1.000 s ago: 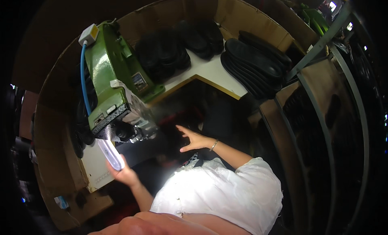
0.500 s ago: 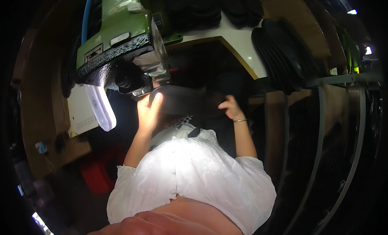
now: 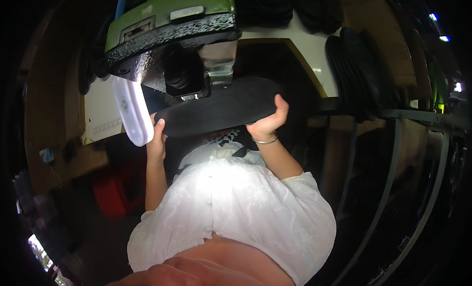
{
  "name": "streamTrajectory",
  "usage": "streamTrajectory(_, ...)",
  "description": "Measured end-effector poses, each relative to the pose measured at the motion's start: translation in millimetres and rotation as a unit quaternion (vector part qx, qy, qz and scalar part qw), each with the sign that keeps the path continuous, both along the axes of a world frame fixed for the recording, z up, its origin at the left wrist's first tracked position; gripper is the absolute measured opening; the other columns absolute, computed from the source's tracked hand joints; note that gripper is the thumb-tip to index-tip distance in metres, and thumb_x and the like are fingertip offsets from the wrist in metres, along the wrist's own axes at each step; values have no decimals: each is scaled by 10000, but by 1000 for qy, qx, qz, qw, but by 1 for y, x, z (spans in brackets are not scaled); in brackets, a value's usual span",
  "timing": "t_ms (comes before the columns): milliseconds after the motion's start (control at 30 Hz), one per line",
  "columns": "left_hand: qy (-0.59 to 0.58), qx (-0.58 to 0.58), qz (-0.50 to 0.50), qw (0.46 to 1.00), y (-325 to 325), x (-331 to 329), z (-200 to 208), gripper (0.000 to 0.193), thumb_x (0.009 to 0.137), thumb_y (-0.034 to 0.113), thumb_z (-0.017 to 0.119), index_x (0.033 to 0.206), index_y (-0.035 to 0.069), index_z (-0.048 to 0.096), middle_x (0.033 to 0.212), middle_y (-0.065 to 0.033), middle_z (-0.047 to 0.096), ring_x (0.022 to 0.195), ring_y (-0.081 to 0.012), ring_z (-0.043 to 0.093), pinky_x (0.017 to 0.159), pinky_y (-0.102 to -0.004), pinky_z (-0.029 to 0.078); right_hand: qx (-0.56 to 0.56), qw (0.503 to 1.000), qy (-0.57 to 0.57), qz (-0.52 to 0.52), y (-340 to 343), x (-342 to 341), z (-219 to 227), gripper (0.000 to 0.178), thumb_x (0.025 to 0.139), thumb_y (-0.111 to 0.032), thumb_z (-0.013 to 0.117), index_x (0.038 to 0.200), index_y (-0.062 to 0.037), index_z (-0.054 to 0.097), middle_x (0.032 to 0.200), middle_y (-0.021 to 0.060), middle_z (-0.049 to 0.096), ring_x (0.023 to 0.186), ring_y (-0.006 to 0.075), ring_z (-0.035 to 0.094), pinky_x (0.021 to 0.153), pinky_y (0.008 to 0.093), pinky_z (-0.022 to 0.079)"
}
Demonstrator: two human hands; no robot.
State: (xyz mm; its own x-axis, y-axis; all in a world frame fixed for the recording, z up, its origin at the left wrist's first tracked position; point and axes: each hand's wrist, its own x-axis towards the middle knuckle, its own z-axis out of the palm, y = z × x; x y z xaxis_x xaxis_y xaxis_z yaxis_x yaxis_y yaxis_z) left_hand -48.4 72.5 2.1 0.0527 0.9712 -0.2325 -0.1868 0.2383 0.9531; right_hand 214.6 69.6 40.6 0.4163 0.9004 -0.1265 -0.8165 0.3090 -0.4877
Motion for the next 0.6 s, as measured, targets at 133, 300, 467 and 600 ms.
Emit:
streamTrajectory(133, 37, -93, -35, 994, -9, -19, -39, 271, 878, 156, 484, 1125, 43, 489, 921, -38, 580, 711, -83, 564, 588, -211, 471, 33, 993, -79, 82, 5, -18, -5, 472, 764, -312, 439, 1096, 19, 496, 985, 120, 585, 919, 218, 563, 842, 328, 433)
streamTrajectory(300, 295, 39, -197, 934, -22, 11, -75, 249, 826, 110, 506, 1043, 2, 563, 821, -85, 634, 719, -150, 599, 639, -280, 472, 36, 953, -245, 177, 18, -10, 13, 420, 747, -173, 504, 1116, 24, 467, 996, 94, 565, 925, 149, 536, 828, 267, 420)
streamTrajectory(467, 224, 127, -220, 941, -17, 79, -24, 264, 809, 176, 620, 981, -24, 606, 853, -110, 653, 748, -172, 609, 678, -322, 474, 50, 855, -461, 230, 36, 1, 25, 431, 747, -125, 647, 1110, 24, 467, 981, 70, 584, 896, 116, 552, 824, 254, 427)
streamTrajectory(600, 42, 96, -123, 987, 15, 108, 55, 253, 869, 236, 591, 922, -8, 636, 725, 5, 606, 652, -45, 515, 587, -219, 434, 54, 835, -505, 212, 37, 5, 19, 496, 724, -129, 720, 1130, 16, 475, 998, 74, 603, 911, 124, 567, 831, 273, 443)
